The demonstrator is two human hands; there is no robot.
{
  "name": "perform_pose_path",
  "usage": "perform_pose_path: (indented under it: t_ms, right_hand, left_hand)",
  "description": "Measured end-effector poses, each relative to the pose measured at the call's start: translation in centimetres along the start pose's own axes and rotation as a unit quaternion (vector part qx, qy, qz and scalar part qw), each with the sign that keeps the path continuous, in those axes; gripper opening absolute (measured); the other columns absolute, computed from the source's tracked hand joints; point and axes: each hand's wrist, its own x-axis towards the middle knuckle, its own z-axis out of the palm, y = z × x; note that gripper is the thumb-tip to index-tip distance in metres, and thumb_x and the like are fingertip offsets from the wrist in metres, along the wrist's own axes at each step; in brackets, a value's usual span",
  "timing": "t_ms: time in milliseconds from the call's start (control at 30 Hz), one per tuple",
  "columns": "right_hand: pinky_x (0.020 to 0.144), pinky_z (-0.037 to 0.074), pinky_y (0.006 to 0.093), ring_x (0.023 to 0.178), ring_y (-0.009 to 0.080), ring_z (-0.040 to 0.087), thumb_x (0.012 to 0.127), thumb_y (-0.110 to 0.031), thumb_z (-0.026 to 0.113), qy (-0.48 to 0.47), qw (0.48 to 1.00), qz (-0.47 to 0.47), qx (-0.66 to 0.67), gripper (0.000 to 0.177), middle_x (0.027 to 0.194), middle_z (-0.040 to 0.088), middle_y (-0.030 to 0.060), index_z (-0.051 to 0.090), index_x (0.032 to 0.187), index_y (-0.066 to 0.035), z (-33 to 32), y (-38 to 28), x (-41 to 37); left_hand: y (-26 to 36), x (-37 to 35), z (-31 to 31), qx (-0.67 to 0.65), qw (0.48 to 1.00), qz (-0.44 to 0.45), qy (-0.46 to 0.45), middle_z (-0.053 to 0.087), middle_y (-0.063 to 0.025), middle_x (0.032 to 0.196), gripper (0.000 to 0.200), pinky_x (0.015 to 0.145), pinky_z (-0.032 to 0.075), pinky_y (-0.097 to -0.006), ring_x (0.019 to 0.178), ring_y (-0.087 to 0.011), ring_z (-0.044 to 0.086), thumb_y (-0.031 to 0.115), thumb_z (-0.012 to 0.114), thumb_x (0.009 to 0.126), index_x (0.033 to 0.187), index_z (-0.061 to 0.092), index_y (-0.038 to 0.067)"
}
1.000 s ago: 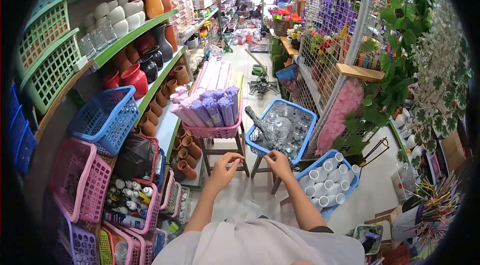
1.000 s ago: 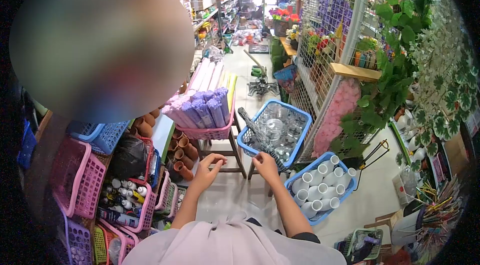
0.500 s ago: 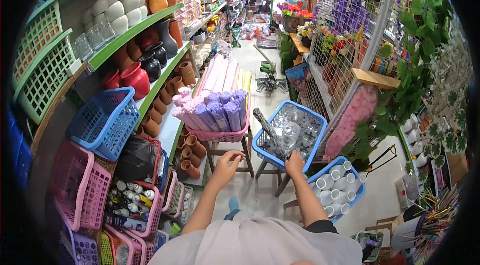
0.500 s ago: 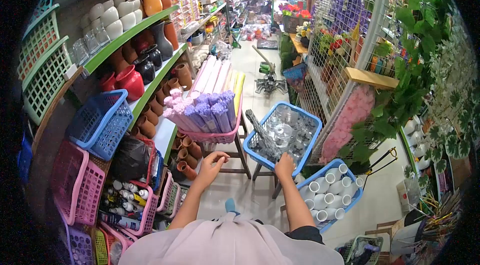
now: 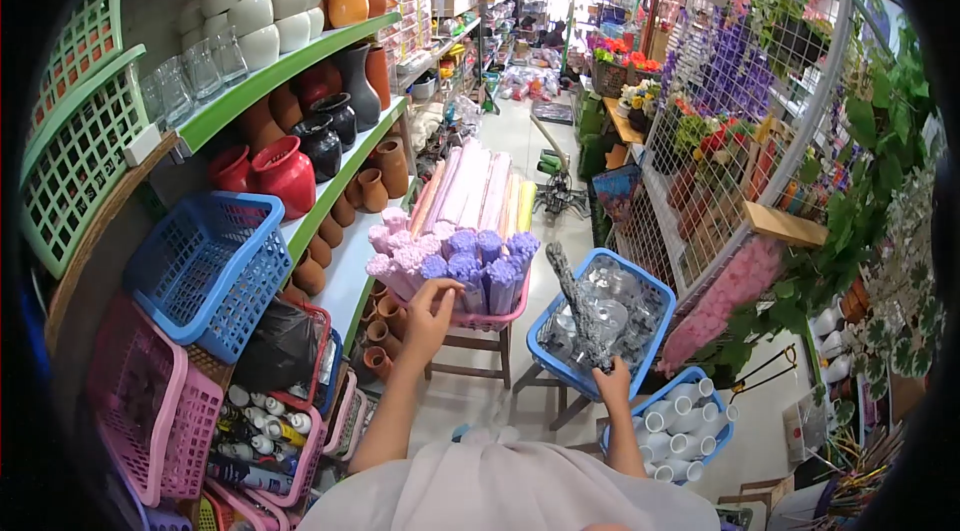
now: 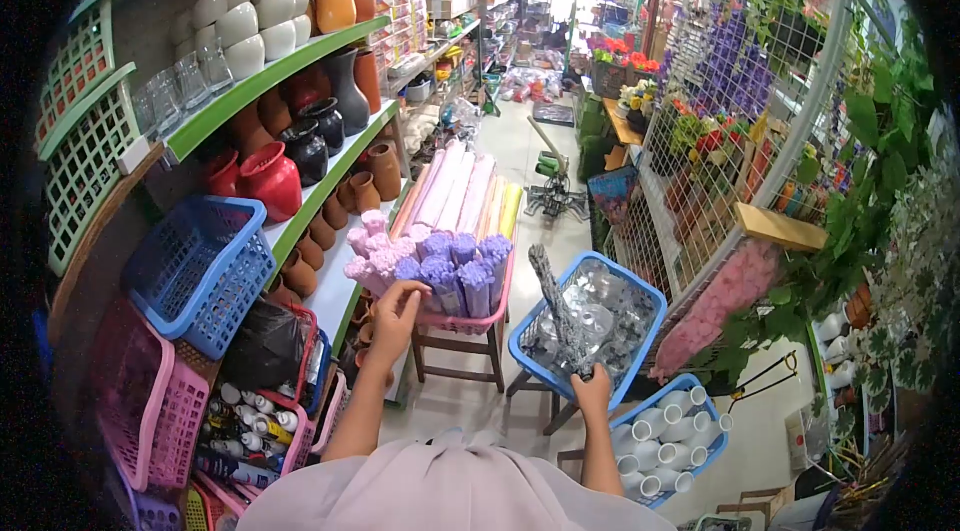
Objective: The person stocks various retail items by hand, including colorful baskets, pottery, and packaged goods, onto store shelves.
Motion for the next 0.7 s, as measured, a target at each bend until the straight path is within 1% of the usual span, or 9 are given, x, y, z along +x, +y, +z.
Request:
perform_pose_path:
  t_ms: [100,133,200,233,367,433,567,667,700]
  right_hand:
    - [0.068,0.046,0.0381,0.07,0.0322,0.057,0.066,-0.02,0.066,0.026,0.995,-0.017,0.094,0.038,0.077,0.059,0.0191,0.056,0.094,0.003,-0.9,-1.6,0.9]
    - [0.068,0.046,0.0381,0.07,0.0322,0.057,0.066,-0.02,0.066,0.03,0.995,-0.017,0.093,0.038,0.077,0.059,0.0191,0.056,0.094,0.003,-0.7,-2.0,1.5]
    - [0.054,0.04,0.03,0.058,0.0131,0.049,0.068,-0.015,0.067,0.077,0.986,-0.049,0.138,0.029,0.067,0.053,0.0067,0.055,0.09,0.0,-0.3,-2.9,2.6]
    - [0.052,0.038,0.0275,0.057,0.0097,0.047,0.071,-0.015,0.069,0.069,0.985,-0.045,0.154,0.029,0.067,0.053,0.0032,0.055,0.092,-0.001,-1.3,-5.3,2.3]
    - [0.052,0.039,0.026,0.06,0.0085,0.048,0.074,-0.016,0.073,0.087,0.977,-0.048,0.191,0.029,0.07,0.055,-0.0002,0.056,0.092,-0.001,0.0,-7.7,2.7]
    - [0.053,0.039,0.0253,0.061,0.0079,0.049,0.074,-0.015,0.073,0.059,0.974,-0.034,0.216,0.029,0.071,0.056,0.0001,0.056,0.092,-0.001,-0.8,-9.7,2.2]
    - [0.053,0.038,0.0225,0.061,0.0057,0.049,0.073,-0.012,0.073,0.028,0.965,-0.013,0.261,0.026,0.073,0.057,-0.0005,0.056,0.09,-0.002,-1.7,-12.0,1.1]
    - [0.053,0.038,0.0218,0.061,0.0051,0.049,0.074,-0.01,0.072,0.03,0.965,0.007,0.26,0.025,0.074,0.057,-0.0007,0.056,0.09,-0.001,-1.9,-12.4,0.7]
    - [0.053,0.038,0.0216,0.062,0.0048,0.049,0.074,-0.01,0.072,0.034,0.965,0.019,0.259,0.024,0.074,0.057,-0.0006,0.056,0.09,-0.001,-1.9,-12.4,0.6]
  left_hand:
    - [-0.8,4.4,-0.7,0.044,0.997,0.056,0.027,0.063,-0.0095,0.09,0.011,0.079,0.047,-0.0285,0.084,-0.0174,0.061,0.001,0.053,0.088,0.094,0.062,0.0]
    - [-0.5,6.1,-0.8,0.088,0.991,0.093,0.033,0.063,-0.0101,0.089,0.012,0.079,0.047,-0.0291,0.085,-0.0191,0.061,0.002,0.053,0.087,0.095,0.062,0.0]
    - [-1.1,9.6,-0.7,0.114,0.989,0.087,0.034,0.063,-0.011,0.09,0.013,0.081,0.047,-0.031,0.086,-0.0215,0.061,0.004,0.054,0.087,0.096,0.063,0.0]
    - [-1.8,11.3,-0.6,0.143,0.986,0.08,0.036,0.063,-0.0119,0.091,0.014,0.082,0.048,-0.033,0.088,-0.0239,0.061,0.007,0.055,0.086,0.097,0.063,0.001]
    - [-5.2,17.7,0.5,0.212,0.974,0.074,-0.009,0.063,-0.0124,0.098,0.021,0.084,0.047,-0.0382,0.094,-0.0267,0.06,0.019,0.059,0.085,0.099,0.064,0.004]
    - [-6.6,20.5,1.1,0.359,0.932,0.013,-0.048,0.062,-0.0128,0.107,0.036,0.088,0.045,-0.0441,0.102,-0.0293,0.058,0.033,0.062,0.081,0.103,0.063,0.005]
    - [-9.3,24.5,2.4,0.48,0.863,-0.111,-0.112,0.059,-0.0166,0.119,0.062,0.09,0.043,-0.0527,0.112,-0.0328,0.056,0.05,0.064,0.074,0.111,0.06,0.0]
    - [-9.3,25.9,2.9,0.54,0.809,-0.155,-0.173,0.06,-0.0175,0.12,0.073,0.09,0.043,-0.0529,0.112,-0.032,0.057,0.058,0.065,0.07,0.115,0.06,0.001]
    - [-9.7,26.5,3.0,0.555,0.796,-0.159,-0.179,0.062,-0.0169,0.117,0.081,0.089,0.045,-0.0482,0.107,-0.0306,0.061,0.063,0.066,0.064,0.117,0.06,0.002]
